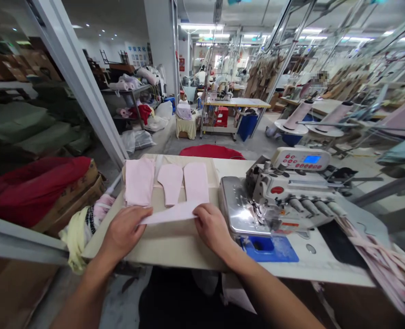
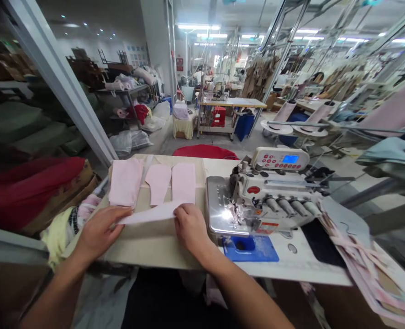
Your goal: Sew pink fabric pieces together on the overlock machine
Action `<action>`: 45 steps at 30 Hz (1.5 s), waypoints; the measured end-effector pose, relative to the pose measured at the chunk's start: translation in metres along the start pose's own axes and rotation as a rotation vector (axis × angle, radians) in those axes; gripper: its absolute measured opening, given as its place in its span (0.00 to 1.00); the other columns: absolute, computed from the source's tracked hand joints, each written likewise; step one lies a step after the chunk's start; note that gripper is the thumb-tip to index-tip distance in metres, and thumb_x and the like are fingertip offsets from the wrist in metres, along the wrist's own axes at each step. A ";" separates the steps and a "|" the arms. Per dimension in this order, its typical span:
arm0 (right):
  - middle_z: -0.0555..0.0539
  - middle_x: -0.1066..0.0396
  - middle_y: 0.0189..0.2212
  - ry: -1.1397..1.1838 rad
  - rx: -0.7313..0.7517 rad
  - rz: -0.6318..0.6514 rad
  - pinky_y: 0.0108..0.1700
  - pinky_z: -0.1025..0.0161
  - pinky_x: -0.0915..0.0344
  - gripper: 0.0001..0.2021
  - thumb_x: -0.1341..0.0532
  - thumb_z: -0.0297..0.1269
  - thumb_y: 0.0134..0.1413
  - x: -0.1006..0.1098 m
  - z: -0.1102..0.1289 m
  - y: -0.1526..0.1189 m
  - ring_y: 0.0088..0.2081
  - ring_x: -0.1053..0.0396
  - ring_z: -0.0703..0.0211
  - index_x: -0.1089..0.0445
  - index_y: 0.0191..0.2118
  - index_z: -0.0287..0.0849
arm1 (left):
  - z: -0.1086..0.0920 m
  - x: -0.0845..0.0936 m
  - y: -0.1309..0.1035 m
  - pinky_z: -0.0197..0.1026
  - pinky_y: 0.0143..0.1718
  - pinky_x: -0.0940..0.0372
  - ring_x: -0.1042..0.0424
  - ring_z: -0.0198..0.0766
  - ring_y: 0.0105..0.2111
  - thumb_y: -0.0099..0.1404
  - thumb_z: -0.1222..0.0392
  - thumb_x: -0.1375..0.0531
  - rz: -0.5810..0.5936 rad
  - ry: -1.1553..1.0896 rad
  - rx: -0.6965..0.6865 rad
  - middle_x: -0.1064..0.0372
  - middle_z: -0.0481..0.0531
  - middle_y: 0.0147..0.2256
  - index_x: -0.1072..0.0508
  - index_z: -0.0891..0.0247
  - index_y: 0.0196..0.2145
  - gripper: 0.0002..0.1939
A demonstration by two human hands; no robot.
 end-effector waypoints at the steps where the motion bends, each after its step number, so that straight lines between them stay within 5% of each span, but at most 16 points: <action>1: 0.43 0.27 0.40 -0.038 0.023 0.030 0.51 0.57 0.38 0.11 0.42 0.21 0.56 -0.003 -0.002 -0.006 0.45 0.33 0.51 0.28 0.39 0.42 | 0.004 -0.005 -0.012 0.46 0.52 0.33 0.25 0.43 0.45 0.65 0.70 0.42 0.044 0.029 -0.016 0.21 0.52 0.43 0.23 0.59 0.47 0.16; 6: 0.46 0.28 0.38 -0.059 0.087 0.147 0.50 0.56 0.39 0.06 0.40 0.24 0.60 -0.019 -0.004 -0.064 0.44 0.35 0.52 0.29 0.36 0.43 | 0.014 -0.017 -0.079 0.44 0.47 0.31 0.25 0.42 0.43 0.62 0.71 0.43 0.188 0.069 0.042 0.22 0.51 0.41 0.21 0.57 0.44 0.17; 10: 0.45 0.29 0.40 0.004 0.111 0.175 0.52 0.51 0.41 0.04 0.38 0.37 0.64 -0.011 -0.001 -0.090 0.46 0.37 0.50 0.29 0.38 0.44 | 0.016 -0.020 -0.087 0.43 0.47 0.31 0.25 0.41 0.43 0.62 0.72 0.46 0.239 0.043 0.116 0.22 0.51 0.40 0.21 0.57 0.42 0.18; 13: 0.44 0.30 0.43 0.007 0.139 0.208 0.53 0.48 0.42 0.09 0.36 0.44 0.62 -0.002 0.000 -0.092 0.48 0.39 0.47 0.29 0.41 0.44 | 0.007 -0.033 -0.054 0.43 0.49 0.32 0.24 0.41 0.43 0.63 0.69 0.45 0.281 -0.004 0.180 0.22 0.50 0.41 0.22 0.58 0.44 0.16; 17: 0.44 0.33 0.41 -0.007 0.132 0.206 0.52 0.46 0.42 0.12 0.35 0.47 0.60 0.002 -0.003 -0.092 0.47 0.41 0.46 0.30 0.35 0.43 | -0.020 -0.068 0.017 0.40 0.41 0.32 0.25 0.38 0.36 0.67 0.63 0.43 0.353 -0.085 0.282 0.23 0.51 0.39 0.24 0.60 0.44 0.10; 22: 0.44 0.34 0.41 0.079 0.115 0.179 0.51 0.48 0.41 0.10 0.35 0.44 0.58 0.004 -0.007 -0.095 0.48 0.41 0.46 0.31 0.36 0.44 | -0.044 -0.123 0.098 0.39 0.45 0.36 0.27 0.39 0.41 0.68 0.61 0.41 0.449 -0.122 0.172 0.24 0.52 0.38 0.23 0.61 0.38 0.07; 27: 0.46 0.33 0.40 0.217 0.081 0.133 0.50 0.50 0.40 0.06 0.35 0.39 0.57 0.006 -0.012 -0.098 0.47 0.39 0.49 0.32 0.35 0.44 | -0.052 -0.164 0.130 0.41 0.46 0.37 0.28 0.41 0.42 0.66 0.62 0.40 0.543 -0.070 0.170 0.26 0.56 0.41 0.23 0.61 0.38 0.05; 31: 0.47 0.32 0.39 0.273 0.064 0.108 0.50 0.52 0.38 0.05 0.35 0.36 0.55 0.007 -0.013 -0.098 0.47 0.38 0.50 0.31 0.35 0.44 | -0.050 -0.174 0.142 0.44 0.44 0.38 0.28 0.46 0.41 0.63 0.63 0.38 0.585 -0.014 0.247 0.27 0.59 0.38 0.26 0.63 0.33 0.02; 35: 0.46 0.30 0.43 0.304 0.066 0.091 0.54 0.51 0.36 0.05 0.35 0.35 0.55 0.008 -0.015 -0.098 0.51 0.36 0.49 0.29 0.39 0.45 | -0.048 -0.166 0.157 0.43 0.41 0.37 0.28 0.43 0.37 0.70 0.63 0.47 0.524 -0.045 0.387 0.26 0.58 0.36 0.29 0.64 0.41 0.08; 38: 0.41 0.34 0.57 0.295 0.066 0.041 0.63 0.46 0.39 0.25 0.36 0.35 0.55 0.003 -0.019 -0.101 0.61 0.40 0.45 0.36 0.59 0.46 | -0.063 -0.143 0.149 0.41 0.42 0.35 0.27 0.41 0.39 0.71 0.62 0.49 0.487 -0.147 0.416 0.25 0.56 0.39 0.28 0.64 0.45 0.12; 42: 0.28 0.53 0.70 0.162 0.024 -0.182 0.64 0.41 0.41 0.43 0.39 0.33 0.59 -0.008 -0.017 -0.108 0.70 0.51 0.39 0.65 0.73 0.35 | -0.095 -0.080 0.097 0.40 0.44 0.32 0.26 0.40 0.40 0.70 0.57 0.46 0.696 -0.630 0.256 0.23 0.52 0.38 0.22 0.59 0.42 0.13; 45: 0.30 0.41 0.64 0.093 0.128 -0.128 0.62 0.39 0.41 0.32 0.40 0.29 0.56 -0.005 -0.001 -0.106 0.67 0.47 0.35 0.45 0.67 0.38 | -0.096 -0.022 0.043 0.44 0.43 0.32 0.26 0.44 0.37 0.66 0.46 0.39 0.931 -0.958 0.103 0.24 0.57 0.35 0.18 0.57 0.40 0.15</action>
Point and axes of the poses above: each hand's wrist, its own y-axis towards the middle knuckle, its own x-axis out of the back of the hand, z = x × y, the point moved 1 cm from there along y, towards the middle knuckle
